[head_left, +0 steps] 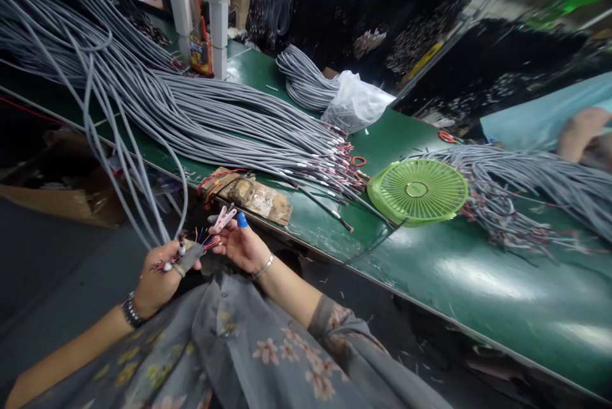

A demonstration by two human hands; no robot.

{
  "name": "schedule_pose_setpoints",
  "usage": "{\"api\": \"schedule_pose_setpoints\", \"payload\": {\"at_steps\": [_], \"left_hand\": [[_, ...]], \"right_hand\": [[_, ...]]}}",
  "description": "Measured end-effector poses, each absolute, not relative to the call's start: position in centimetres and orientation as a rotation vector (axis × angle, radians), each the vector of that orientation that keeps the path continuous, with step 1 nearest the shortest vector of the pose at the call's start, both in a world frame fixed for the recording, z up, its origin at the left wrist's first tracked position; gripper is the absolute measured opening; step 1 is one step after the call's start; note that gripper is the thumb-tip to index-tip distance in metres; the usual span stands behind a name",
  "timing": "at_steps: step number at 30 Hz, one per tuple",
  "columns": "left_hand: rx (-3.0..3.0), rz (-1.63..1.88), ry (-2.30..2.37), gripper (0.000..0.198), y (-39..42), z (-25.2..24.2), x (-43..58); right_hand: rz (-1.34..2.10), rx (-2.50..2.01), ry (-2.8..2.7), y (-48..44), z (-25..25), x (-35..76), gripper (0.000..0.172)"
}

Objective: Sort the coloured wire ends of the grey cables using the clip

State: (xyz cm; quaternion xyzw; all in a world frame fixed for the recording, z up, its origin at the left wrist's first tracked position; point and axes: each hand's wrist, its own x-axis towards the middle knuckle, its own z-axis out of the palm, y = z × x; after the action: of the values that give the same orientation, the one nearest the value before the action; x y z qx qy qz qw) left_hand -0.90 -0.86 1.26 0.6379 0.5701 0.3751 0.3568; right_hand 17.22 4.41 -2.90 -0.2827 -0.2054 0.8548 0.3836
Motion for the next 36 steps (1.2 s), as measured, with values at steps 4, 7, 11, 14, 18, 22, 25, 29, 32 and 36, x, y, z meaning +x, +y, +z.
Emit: {"api": "schedule_pose_setpoints", "payload": {"at_steps": [4, 7, 11, 14, 18, 22, 25, 29, 32, 36], "left_hand": [[1.673, 0.961, 1.452, 0.03, -0.8, 1.1, -0.9], [1.704, 0.949, 1.413, 0.026, -0.7, 0.6, -0.7], [1.742, 0.85, 1.298, 0.024, -0.1, 0.3, -0.6], [1.725, 0.732, 1.23, 0.024, 0.5, 0.6, -0.6], [1.667, 0.736, 1.248, 0.026, 0.5, 1.9, -0.7], [1.63, 0.818, 1.317, 0.029, 0.2, 2.9, -0.8], [1.62, 0.839, 1.322, 0.03, 0.3, 3.0, -0.7], [1.667, 0.815, 1.32, 0.033, 0.8, 3.0, -0.1], [1.665, 0.788, 1.339, 0.032, 1.1, 3.0, 0.4], [1.646, 0.739, 1.365, 0.032, 1.3, 2.9, 0.8]], "right_hand": [[2.189, -0.753, -0.668, 3.8, -2.9, 17.3, 0.04], [2.085, -0.887, -0.768, 3.3, -2.8, 16.8, 0.046], [1.935, -0.958, -0.863, 2.9, -2.5, 16.1, 0.048], [1.879, -0.935, -0.922, 2.7, -2.5, 16.0, 0.046], [1.941, -0.882, -0.919, 2.9, -3.2, 16.5, 0.046], [2.126, -0.816, -0.741, 3.9, -3.9, 17.4, 0.044], [2.125, -0.822, -0.585, 4.9, -3.7, 17.6, 0.044], [2.005, -0.771, -0.622, 5.4, -3.1, 16.7, 0.047], [1.965, -0.744, -0.621, 5.5, -3.2, 16.0, 0.048], [2.014, -0.746, -0.521, 5.8, -3.5, 15.6, 0.044]]}}
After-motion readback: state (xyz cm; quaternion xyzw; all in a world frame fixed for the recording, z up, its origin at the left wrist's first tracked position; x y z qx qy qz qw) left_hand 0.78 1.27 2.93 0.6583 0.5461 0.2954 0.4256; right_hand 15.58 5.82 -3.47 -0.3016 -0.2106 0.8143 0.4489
